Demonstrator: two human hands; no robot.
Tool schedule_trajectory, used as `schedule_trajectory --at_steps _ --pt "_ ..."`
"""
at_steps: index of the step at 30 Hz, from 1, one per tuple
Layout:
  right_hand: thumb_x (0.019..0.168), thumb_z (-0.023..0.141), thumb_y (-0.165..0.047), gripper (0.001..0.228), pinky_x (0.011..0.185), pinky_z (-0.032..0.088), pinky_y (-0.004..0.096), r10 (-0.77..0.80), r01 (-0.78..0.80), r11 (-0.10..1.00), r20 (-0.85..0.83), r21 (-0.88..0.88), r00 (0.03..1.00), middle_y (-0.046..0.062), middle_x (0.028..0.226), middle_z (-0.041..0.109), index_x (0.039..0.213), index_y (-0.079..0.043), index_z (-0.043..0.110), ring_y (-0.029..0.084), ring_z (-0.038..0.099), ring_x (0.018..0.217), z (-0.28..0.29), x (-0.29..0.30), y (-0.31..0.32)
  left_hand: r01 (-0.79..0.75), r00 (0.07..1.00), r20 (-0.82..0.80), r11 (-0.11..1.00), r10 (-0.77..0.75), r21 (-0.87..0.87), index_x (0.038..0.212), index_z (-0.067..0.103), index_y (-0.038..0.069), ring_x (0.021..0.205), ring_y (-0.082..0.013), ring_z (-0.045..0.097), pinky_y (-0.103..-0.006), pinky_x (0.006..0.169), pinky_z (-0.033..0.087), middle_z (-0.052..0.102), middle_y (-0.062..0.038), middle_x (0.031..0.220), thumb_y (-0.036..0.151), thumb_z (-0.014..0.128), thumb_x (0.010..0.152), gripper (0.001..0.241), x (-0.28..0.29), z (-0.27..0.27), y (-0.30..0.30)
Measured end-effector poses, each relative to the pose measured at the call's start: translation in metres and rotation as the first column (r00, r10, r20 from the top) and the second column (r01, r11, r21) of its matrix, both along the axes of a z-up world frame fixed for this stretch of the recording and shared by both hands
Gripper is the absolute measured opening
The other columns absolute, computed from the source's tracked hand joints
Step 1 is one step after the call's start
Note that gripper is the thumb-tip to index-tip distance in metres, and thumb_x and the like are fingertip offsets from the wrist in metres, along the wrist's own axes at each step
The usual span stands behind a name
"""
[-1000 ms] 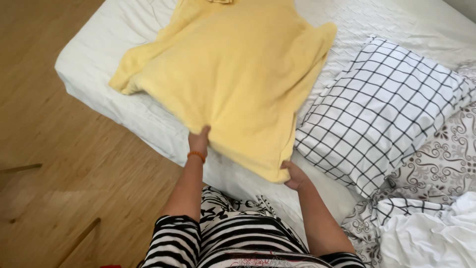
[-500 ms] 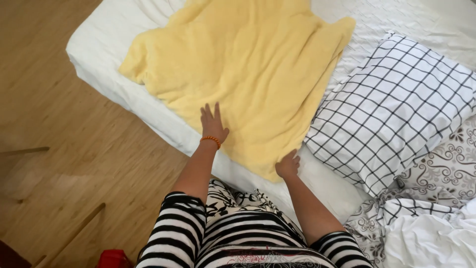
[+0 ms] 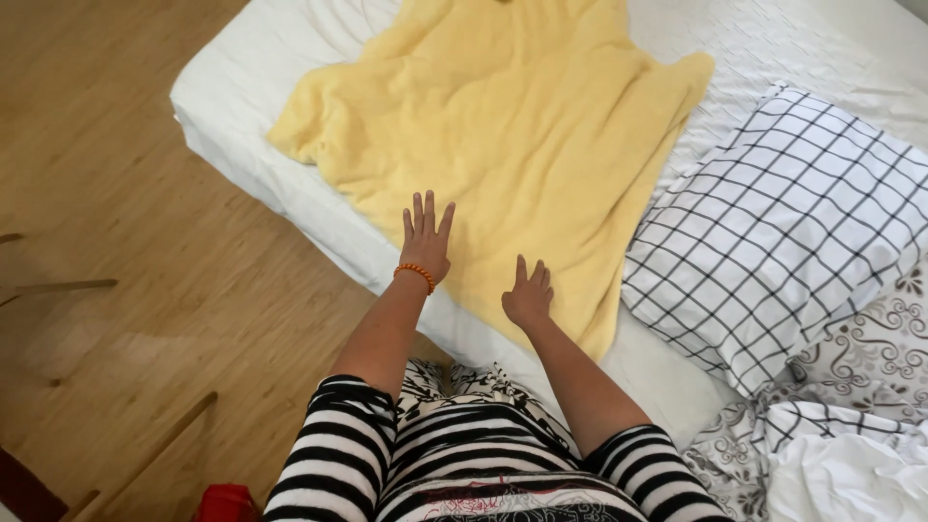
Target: The person unfolds a yellow hoodie on a bed, smooths it out, and then folds it into a compact rectangle. The person handles the garment by hand, ensuring it is flat and neatly folded.
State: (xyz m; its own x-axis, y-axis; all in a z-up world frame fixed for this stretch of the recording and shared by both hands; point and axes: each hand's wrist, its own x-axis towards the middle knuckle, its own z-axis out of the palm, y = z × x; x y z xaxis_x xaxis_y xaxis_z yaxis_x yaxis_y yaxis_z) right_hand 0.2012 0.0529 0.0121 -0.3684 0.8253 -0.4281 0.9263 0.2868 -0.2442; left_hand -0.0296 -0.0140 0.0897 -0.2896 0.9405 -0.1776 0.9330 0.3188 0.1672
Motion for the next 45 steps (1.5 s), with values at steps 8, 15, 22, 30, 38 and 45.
schedule_trajectory --at_steps 8,15,22,30,38,45 --pt "0.086 0.063 -0.02 0.09 0.118 0.026 0.059 0.014 -0.014 1.0 0.009 -0.012 1.0 0.024 0.168 0.007 0.164 -0.02 0.016 0.042 0.009 0.155 0.006 -0.093 -0.027 -0.025 1.0 0.019 0.998 0.024 0.05 0.165 0.013 0.015 0.155 -0.047 -0.008 -0.0585 0.125 0.003 -0.004 -0.027 0.169 -0.006 0.057 0.075 0.102 -0.083 -0.005 -0.04" --pt "0.087 0.066 -0.023 0.09 0.116 0.029 0.059 0.029 -0.029 1.0 -0.018 0.003 0.999 0.025 0.167 0.008 0.163 -0.02 0.017 0.043 0.011 0.154 0.02 -0.214 -0.075 -0.022 0.988 0.152 0.997 0.009 0.08 0.162 0.017 0.014 0.156 -0.0455 -0.008 -0.0592 0.125 0.002 -0.002 -0.026 0.168 -0.002 0.06 0.075 0.098 -0.192 0.007 -0.085" --pt "0.087 0.066 -0.021 0.088 0.118 0.028 0.057 0.0 0.0 1.0 -0.061 -0.003 0.998 0.023 0.167 0.011 0.162 -0.023 0.021 0.043 0.013 0.154 0.038 -0.31 -0.117 0.069 0.998 -0.001 0.992 -0.07 0.101 0.163 0.022 0.014 0.156 -0.0459 -0.006 -0.0599 0.125 0.004 0.002 -0.026 0.169 -0.004 0.06 0.076 0.097 -0.284 -0.007 -0.111" --pt "0.085 0.064 -0.018 0.087 0.118 0.029 0.056 -0.003 0.002 1.0 -0.114 -0.005 0.993 0.024 0.166 0.013 0.162 -0.021 0.024 0.043 0.015 0.153 0.047 -0.361 -0.129 0.142 0.99 -0.024 0.975 -0.14 0.172 0.159 0.035 0.01 0.157 -0.0442 0.0 -0.0587 0.126 0.006 0.009 -0.024 0.169 -0.006 0.057 0.081 0.083 -0.328 -0.021 -0.115" --pt "0.086 0.065 -0.02 0.086 0.115 0.035 0.054 0.012 -0.018 0.998 -0.103 -0.054 0.995 0.025 0.167 0.012 0.162 -0.021 0.024 0.042 0.016 0.153 0.035 -0.386 -0.12 0.088 0.987 0.123 0.987 -0.105 0.135 0.152 0.041 0.006 0.155 -0.0451 0.004 -0.0556 0.125 0.01 0.013 -0.026 0.167 -0.002 0.063 0.078 0.078 -0.335 -0.033 -0.104" --pt "0.086 0.066 -0.021 0.087 0.116 0.035 0.057 0.031 -0.035 0.99 -0.032 -0.14 0.999 0.023 0.168 0.006 0.162 -0.027 0.024 0.042 0.012 0.154 0.011 -0.414 -0.084 -0.187 0.872 0.471 0.98 0.136 0.063 0.144 0.053 0.007 0.139 -0.0378 0.039 -0.044 0.117 0.039 0.046 -0.02 0.146 0.019 0.073 0.08 0.068 -0.361 -0.03 -0.07"
